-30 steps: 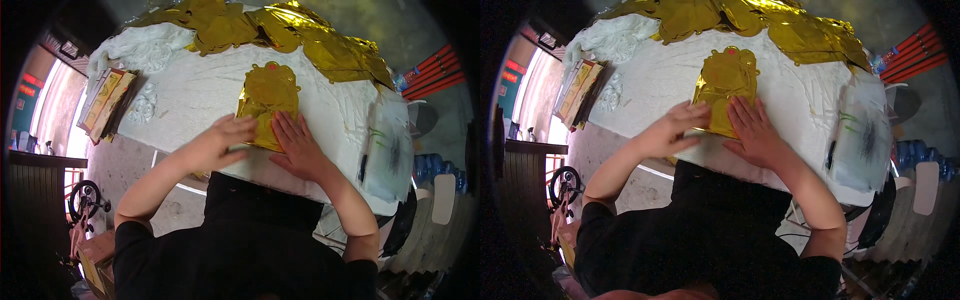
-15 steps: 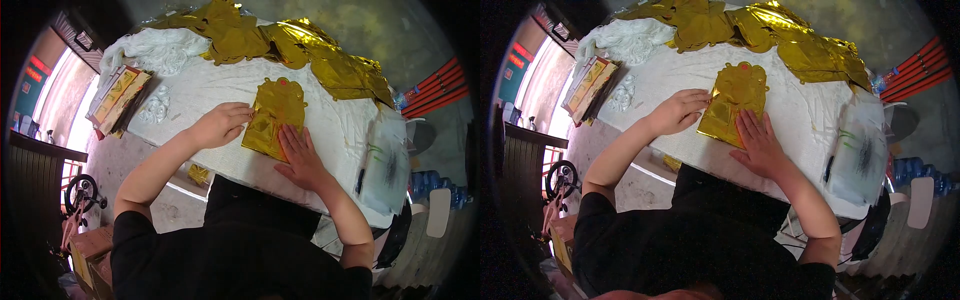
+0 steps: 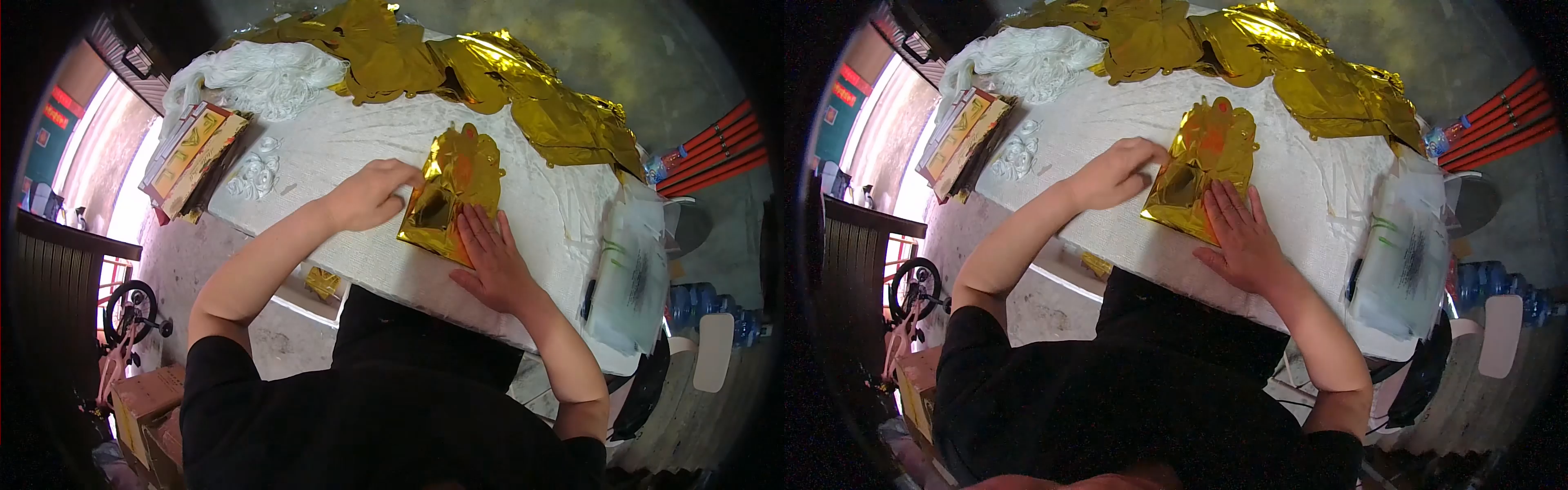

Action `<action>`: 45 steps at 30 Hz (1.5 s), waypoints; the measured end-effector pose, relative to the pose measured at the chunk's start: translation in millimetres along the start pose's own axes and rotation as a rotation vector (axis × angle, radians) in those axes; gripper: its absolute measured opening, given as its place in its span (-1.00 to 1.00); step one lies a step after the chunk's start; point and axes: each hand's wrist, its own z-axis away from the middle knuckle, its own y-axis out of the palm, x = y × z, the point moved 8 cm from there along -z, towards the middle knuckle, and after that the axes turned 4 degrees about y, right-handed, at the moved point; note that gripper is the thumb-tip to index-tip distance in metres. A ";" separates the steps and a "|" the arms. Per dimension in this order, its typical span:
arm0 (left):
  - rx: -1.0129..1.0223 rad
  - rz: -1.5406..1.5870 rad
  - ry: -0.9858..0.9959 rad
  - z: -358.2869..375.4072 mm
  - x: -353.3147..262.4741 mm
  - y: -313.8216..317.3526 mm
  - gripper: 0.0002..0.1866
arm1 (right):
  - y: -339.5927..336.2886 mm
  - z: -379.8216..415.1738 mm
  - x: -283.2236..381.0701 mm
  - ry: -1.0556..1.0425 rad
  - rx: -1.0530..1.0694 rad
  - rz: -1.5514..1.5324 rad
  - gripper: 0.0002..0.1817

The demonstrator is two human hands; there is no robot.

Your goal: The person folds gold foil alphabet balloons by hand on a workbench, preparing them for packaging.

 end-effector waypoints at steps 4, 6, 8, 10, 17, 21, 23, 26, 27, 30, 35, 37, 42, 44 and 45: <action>0.039 -0.036 0.016 -6.0 2.8 1.6 -0.65 | -1.4 -0.7 0.9 0.012 0.014 -0.001 -0.14; 0.095 -0.025 0.041 -7.1 2.9 6.7 -0.60 | -2.5 -0.4 1.6 0.010 0.000 -0.001 -0.15; 0.050 -0.009 0.033 -6.9 2.2 5.8 -0.57 | -2.5 -0.2 1.3 0.016 0.004 -0.003 -0.15; 0.005 0.004 0.024 -7.3 2.3 3.9 -0.54 | -1.8 -0.4 0.5 0.019 0.007 -0.005 -0.15; -0.034 0.306 -0.276 -11.3 14.5 10.7 -0.38 | -0.9 -0.4 0.5 0.026 0.016 0.006 -0.15; -0.034 0.115 -0.381 -13.8 11.0 11.5 -0.30 | -0.1 -1.1 0.0 0.031 0.038 -0.002 -0.15; -0.052 0.104 -0.386 -13.1 11.8 12.7 -0.30 | -1.6 -0.9 0.3 0.029 0.037 -0.002 -0.16; -0.110 0.050 -0.335 -10.0 14.0 16.0 -0.30 | -5.0 -1.4 2.6 0.028 0.044 0.018 -0.16; -0.154 0.006 -0.275 -9.9 10.9 14.2 -0.32 | -5.2 -2.0 2.7 0.029 0.050 0.042 -0.16; -0.155 0.015 -0.329 -9.0 6.6 12.9 -0.31 | -2.9 -2.1 1.2 0.011 0.041 0.023 -0.15; -0.212 -0.174 -0.377 -10.2 16.1 5.8 -0.39 | -2.5 -2.0 0.5 -0.003 0.025 0.013 -0.12; -0.177 -0.246 -0.449 -15.3 22.6 2.3 -0.40 | -2.5 -1.9 0.7 -0.011 0.018 0.009 -0.12; 0.113 -0.302 -0.660 -32.5 49.5 6.6 -0.54 | -2.8 -1.4 1.3 -0.016 0.010 0.018 -0.10; 0.127 -0.282 -0.655 -40.2 54.6 3.8 -0.56 | -2.4 -1.9 1.0 -0.012 0.014 0.022 -0.09; 0.138 -0.264 -0.659 -43.2 57.7 2.7 -0.58 | -1.7 -2.1 0.8 -0.016 0.020 0.023 -0.09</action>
